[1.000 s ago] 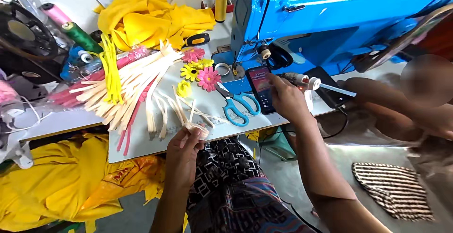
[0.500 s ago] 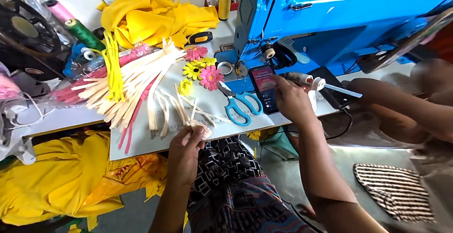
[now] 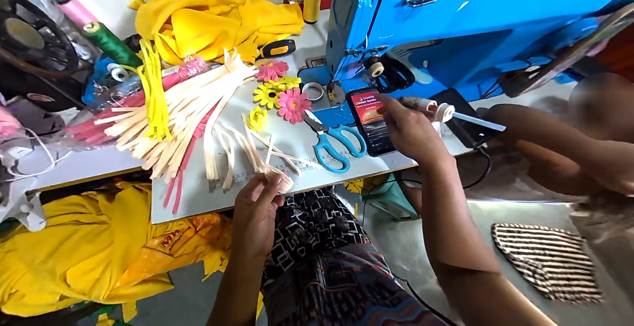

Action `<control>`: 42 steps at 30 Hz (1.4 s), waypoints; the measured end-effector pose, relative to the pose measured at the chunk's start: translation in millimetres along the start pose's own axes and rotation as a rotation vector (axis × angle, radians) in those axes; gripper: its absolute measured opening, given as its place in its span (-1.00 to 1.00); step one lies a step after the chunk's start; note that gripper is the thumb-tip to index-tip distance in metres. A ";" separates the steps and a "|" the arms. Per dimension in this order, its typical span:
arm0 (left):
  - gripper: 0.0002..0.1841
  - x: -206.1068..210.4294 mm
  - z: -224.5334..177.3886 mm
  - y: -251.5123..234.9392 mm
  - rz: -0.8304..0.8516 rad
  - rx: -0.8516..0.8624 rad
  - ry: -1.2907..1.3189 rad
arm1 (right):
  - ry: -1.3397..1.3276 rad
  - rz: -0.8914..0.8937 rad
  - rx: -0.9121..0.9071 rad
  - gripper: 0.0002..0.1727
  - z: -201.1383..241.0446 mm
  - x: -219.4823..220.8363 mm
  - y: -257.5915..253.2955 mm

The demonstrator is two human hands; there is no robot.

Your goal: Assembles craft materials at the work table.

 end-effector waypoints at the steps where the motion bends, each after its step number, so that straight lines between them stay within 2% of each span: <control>1: -0.75 0.7 -0.2 0.0 0.002 -0.001 0.002 | 0.004 0.035 0.001 -0.43 -1.4 2.1 -0.4; 9: -0.77 -5.5 -0.7 0.0 -0.017 -0.001 0.034 | -0.005 -0.089 -0.083 -0.44 18.5 -25.5 27.0; 13: -0.76 -2.9 -0.4 -0.7 -0.003 -0.001 0.029 | 0.009 -0.044 -0.067 -0.46 17.8 -13.7 29.2; 16: -0.75 2.7 -0.6 0.4 0.018 -0.010 0.021 | 0.003 -0.027 -0.077 -0.38 15.1 -5.1 24.9; 19: -0.73 2.5 -3.4 1.5 0.011 -0.018 0.034 | -0.084 -0.070 -0.119 -0.35 20.8 -13.1 24.8; 21: -0.72 1.1 -3.1 1.7 0.002 -0.044 0.035 | -0.169 -0.095 -0.149 -0.42 26.3 -17.4 29.4; 24: -0.77 1.5 1.9 -0.4 0.001 -0.097 0.040 | -0.359 -0.092 -0.196 -0.56 51.3 -10.7 46.5; 28: -0.80 10.1 5.1 -3.5 0.029 -0.081 0.012 | -0.720 0.131 -0.242 -0.66 100.1 34.1 75.4; 30: -0.80 14.7 4.5 -3.7 0.054 -0.058 0.000 | -0.985 0.288 -0.185 -0.69 119.9 60.6 85.3; 33: -0.77 23.1 3.7 -3.3 0.171 -0.008 0.028 | -1.429 0.470 0.016 -0.70 140.2 90.7 94.4; 35: -0.76 28.4 3.7 -2.3 0.276 0.025 0.051 | -1.616 0.465 0.107 -0.69 145.8 98.7 96.1; 38: -0.74 30.7 5.3 -2.2 0.351 0.053 0.080 | -1.754 0.380 0.164 -0.70 145.8 101.4 93.0; 42: -0.74 33.0 9.2 -1.9 0.403 0.034 0.151 | -2.026 0.507 0.177 -0.79 158.1 109.2 95.8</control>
Point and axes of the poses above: each hand's wrist, its own y-axis away from the middle knuckle, its own x-axis out of the palm, z = x × y, the point moved 10 cm from there along -y, towards the middle knuckle, and after that the axes turned 1 degree about y, right-handed, at the moved point
